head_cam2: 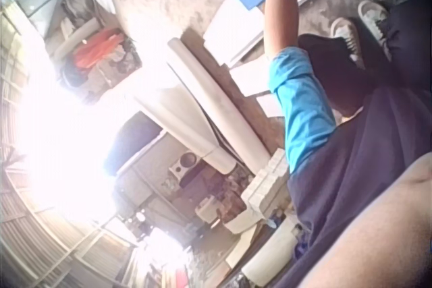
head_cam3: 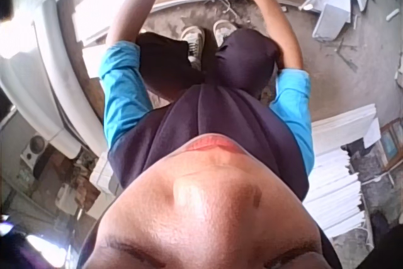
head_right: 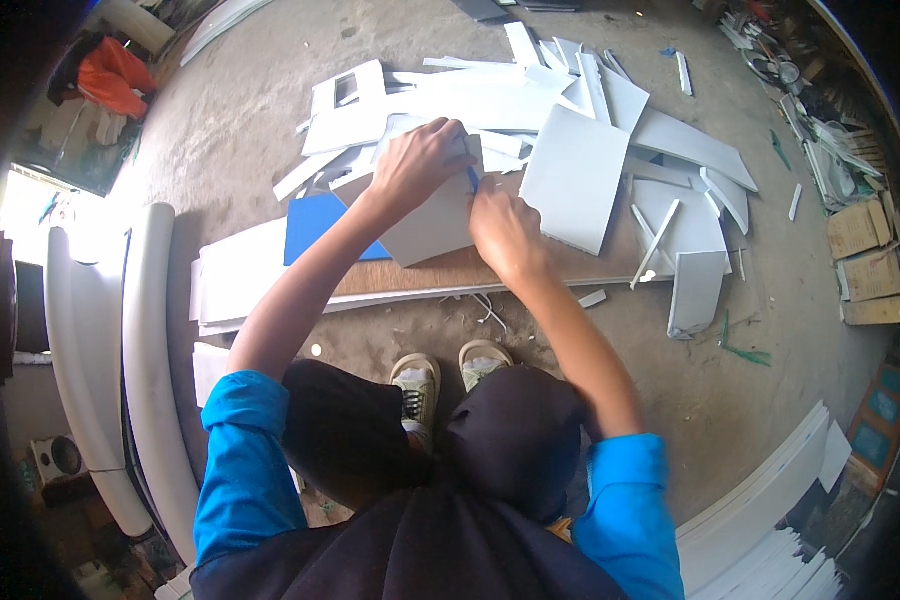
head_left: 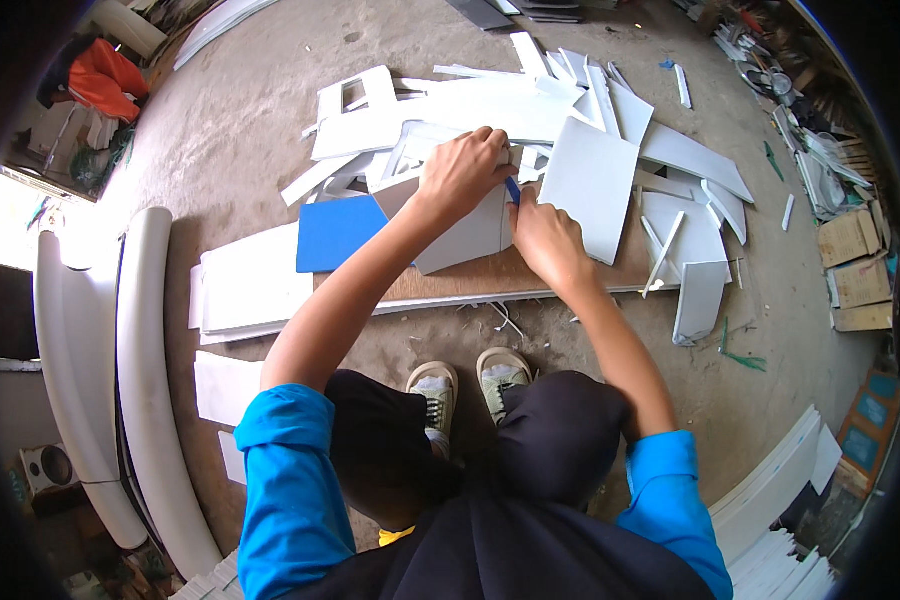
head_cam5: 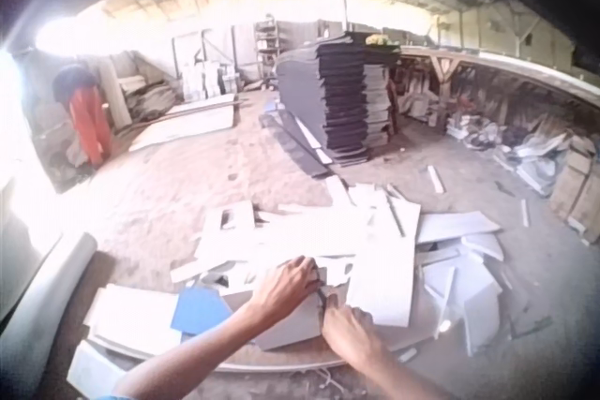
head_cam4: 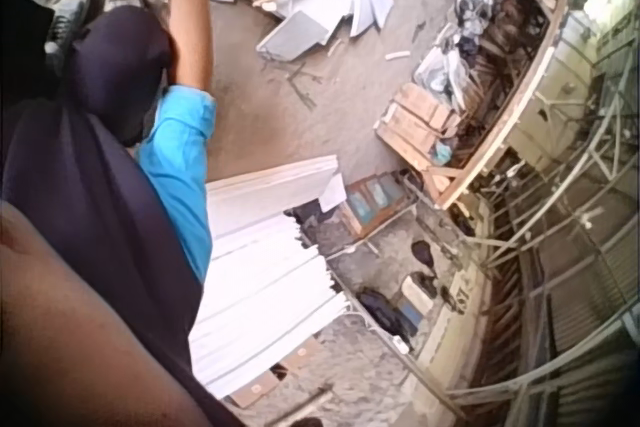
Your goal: The person sits on the floor and uses a utility knife to cut white foam sheets. They use a blue rectangular template to guide the cuts, repeatedly scoring the foam along the template's edges and snapping off the excess material. The person handles the foam sheets and the template, stacking the cut pieces aside.
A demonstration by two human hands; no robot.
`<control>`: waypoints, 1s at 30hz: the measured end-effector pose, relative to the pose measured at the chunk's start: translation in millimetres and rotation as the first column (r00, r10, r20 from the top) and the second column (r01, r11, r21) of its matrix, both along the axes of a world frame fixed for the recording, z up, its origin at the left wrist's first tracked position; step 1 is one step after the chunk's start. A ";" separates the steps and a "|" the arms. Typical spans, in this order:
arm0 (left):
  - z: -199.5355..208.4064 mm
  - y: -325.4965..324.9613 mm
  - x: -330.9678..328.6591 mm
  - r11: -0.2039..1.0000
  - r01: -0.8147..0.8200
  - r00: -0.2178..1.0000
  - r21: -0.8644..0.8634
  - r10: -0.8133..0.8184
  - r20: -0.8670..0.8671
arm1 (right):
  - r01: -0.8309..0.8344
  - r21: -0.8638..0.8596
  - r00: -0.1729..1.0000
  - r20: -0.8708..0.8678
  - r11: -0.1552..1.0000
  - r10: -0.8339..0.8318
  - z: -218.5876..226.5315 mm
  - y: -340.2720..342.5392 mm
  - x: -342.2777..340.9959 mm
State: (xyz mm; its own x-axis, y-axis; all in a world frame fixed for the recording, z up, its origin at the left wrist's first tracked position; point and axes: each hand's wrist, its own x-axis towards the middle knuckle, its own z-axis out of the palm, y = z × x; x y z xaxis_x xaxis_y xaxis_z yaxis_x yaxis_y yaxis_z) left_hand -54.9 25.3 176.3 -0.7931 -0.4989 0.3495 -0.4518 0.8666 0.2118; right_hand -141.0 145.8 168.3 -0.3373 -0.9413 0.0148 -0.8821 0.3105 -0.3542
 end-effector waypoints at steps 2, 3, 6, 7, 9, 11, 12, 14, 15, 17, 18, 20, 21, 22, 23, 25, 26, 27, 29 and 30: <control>-2.9 -0.2 0.9 1.000 -0.002 1.000 0.002 0.002 0.002 | -0.019 0.014 1.000 -0.010 1.000 0.019 -3.2 -2.9 -2.6; -1.1 -2.4 1.0 1.000 -0.001 1.000 0.003 0.001 0.001 | -0.026 0.028 1.000 0.011 0.999 0.026 -2.1 -7.8 -6.4; 0.1 -2.3 1.2 1.000 0.001 1.000 0.002 -0.001 0.001 | -0.024 0.063 0.999 0.041 0.998 0.022 -1.4 -11.4 -7.4; -0.5 -2.3 0.9 1.000 0.001 1.000 -0.001 -0.001 0.001 | -0.020 0.072 0.999 0.045 0.997 0.017 -1.5 -12.0 -7.2; -0.1 -4.8 -0.9 1.000 -0.007 1.000 -0.017 0.007 -0.004 | -0.054 0.113 0.996 0.077 0.992 0.046 -2.3 -12.9 -11.3; -0.3 -5.1 -1.3 0.999 -0.021 0.999 -0.031 0.021 0.027 | -0.056 0.118 0.996 0.078 0.991 0.047 -2.1 -11.6 -11.3; -0.1 -4.2 -1.7 0.999 -0.031 0.998 -0.039 0.034 0.057 | -0.041 0.103 0.998 0.060 0.994 0.035 -0.7 -9.2 -8.6; 1.4 -4.1 -2.9 0.998 -0.047 0.996 -0.047 0.050 0.072 | -0.022 0.102 0.999 0.048 0.994 0.017 1.6 -3.1 -6.0; 2.2 -4.0 -2.9 0.998 -0.053 0.997 -0.046 0.055 0.060 | -0.019 0.120 0.998 0.058 0.993 0.012 1.4 1.6 -5.7; 4.2 -5.3 -1.9 0.996 -0.074 0.995 -0.040 0.077 0.068 | -0.015 0.120 0.998 0.068 0.993 0.007 1.4 5.1 -3.6; 3.8 -5.6 -1.6 0.997 -0.076 0.995 -0.030 0.078 0.057 | -0.009 0.107 0.998 0.065 0.994 0.002 1.4 6.3 -2.9; 2.9 -6.4 -1.0 0.997 -0.079 0.996 -0.010 0.079 0.036 | -0.004 0.100 0.999 0.054 0.995 -0.001 1.3 6.9 -3.1; 4.4 -5.1 -1.7 0.997 -0.082 0.996 0.003 0.082 0.045 | -0.006 0.105 0.999 0.049 0.994 0.001 0.5 5.3 -4.1; 5.8 -3.6 -2.4 0.996 -0.086 0.995 0.016 0.085 0.055 | -0.007 0.110 0.999 0.043 0.994 0.002 0.3 4.3 -5.1; 7.2 -2.2 -3.5 0.996 -0.089 0.994 0.028 0.088 0.063 | -0.016 0.123 0.999 0.037 0.992 0.011 1.9 4.4 -6.8; 7.9 -3.8 -3.3 0.993 -0.111 0.991 0.024 0.109 0.076 | -0.043 0.139 0.999 0.033 0.989 0.039 8.7 2.9 -7.9; 8.2 -4.6 -3.2 0.992 -0.122 0.989 0.022 0.120 0.082 | -0.043 0.151 0.996 0.083 0.988 0.030 9.8 2.5 -8.6; 7.9 -4.7 -3.1 0.993 -0.118 0.990 0.012 0.117 0.077 | -0.040 0.164 0.991 0.129 0.986 0.019 10.3 3.1 -10.1; 7.0 -5.1 -2.4 0.994 -0.110 0.992 -0.006 0.110 0.066 | -0.048 0.184 0.976 0.218 0.982 0.007 9.1 3.1 -15.8; 6.6 -5.2 -2.7 0.995 -0.100 0.993 -0.013 0.101 0.058 | -0.056 0.195 0.965 0.261 0.979 0.003 7.7 4.0 -19.5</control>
State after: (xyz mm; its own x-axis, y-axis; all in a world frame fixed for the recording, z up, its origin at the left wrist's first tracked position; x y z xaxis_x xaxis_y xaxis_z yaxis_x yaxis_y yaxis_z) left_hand -57.6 20.2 182.8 -0.7584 -0.5737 0.3094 -0.5480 0.8182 0.1740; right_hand -160.4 149.8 176.0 -0.2769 -0.9257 -0.2578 -0.7786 0.3734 -0.5044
